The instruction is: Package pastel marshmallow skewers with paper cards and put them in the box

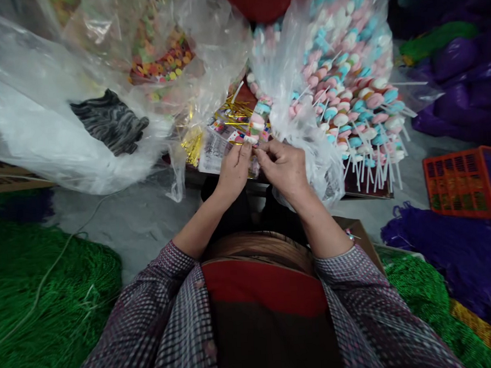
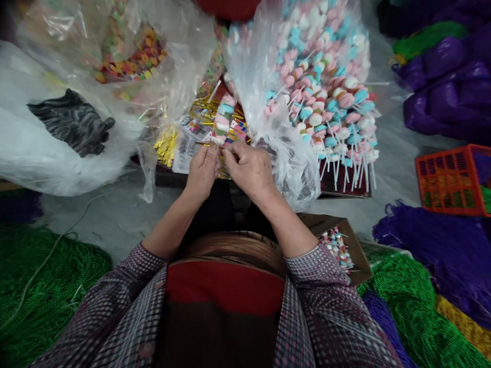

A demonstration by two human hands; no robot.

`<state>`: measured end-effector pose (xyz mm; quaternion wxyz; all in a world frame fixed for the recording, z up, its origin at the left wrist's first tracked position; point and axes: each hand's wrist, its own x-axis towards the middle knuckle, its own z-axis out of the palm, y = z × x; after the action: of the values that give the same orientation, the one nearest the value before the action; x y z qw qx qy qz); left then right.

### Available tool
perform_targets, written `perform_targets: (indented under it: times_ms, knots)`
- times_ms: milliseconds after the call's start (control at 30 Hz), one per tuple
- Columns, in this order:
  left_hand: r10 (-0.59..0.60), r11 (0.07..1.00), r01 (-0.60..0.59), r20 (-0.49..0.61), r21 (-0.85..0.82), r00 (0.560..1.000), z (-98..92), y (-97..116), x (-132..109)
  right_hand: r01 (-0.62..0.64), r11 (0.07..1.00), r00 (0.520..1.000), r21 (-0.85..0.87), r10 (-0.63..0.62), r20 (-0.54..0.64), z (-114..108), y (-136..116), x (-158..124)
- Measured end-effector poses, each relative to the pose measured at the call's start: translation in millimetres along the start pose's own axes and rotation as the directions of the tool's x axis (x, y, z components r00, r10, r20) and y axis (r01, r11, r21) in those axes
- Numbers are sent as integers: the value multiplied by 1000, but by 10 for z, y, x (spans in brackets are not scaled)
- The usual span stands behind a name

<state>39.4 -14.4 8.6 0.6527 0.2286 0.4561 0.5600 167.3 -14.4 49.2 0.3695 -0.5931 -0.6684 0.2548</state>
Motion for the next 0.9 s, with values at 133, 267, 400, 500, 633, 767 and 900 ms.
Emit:
perform_targets:
  times_ms: [133, 267, 400, 500, 633, 767, 900]
  knots:
    - [13, 1000, -12, 43, -16, 999, 55, 64, -55, -86, 960, 996, 268, 90, -5, 28, 5, -36]
    - [-107, 991, 117, 135, -69, 985, 128, 150, -130, -245, 860, 967, 448, 251, 48, 55, 16, -63]
    - [-165, 982, 184, 283, -43, 945, 107, 209, -194, -279, 820, 958, 499, 272, 88, 37, 50, -104]
    - [-150, 986, 167, 435, 0, 888, 8, 251, -217, -212, 793, 977, 571, 164, 135, -7, 86, -147]
    - [-208, 977, 199, 599, 83, 773, -145, 303, -230, -210, 743, 963, 635, 45, 266, -76, 113, -177]
    - [-337, 939, 284, 665, 192, 666, -244, 279, -235, -213, 760, 893, 614, -103, 437, -186, 88, -133]
    - [-399, 912, 357, 648, 204, 649, -280, 207, -239, -180, 831, 797, 526, -191, 573, -299, 72, -92]
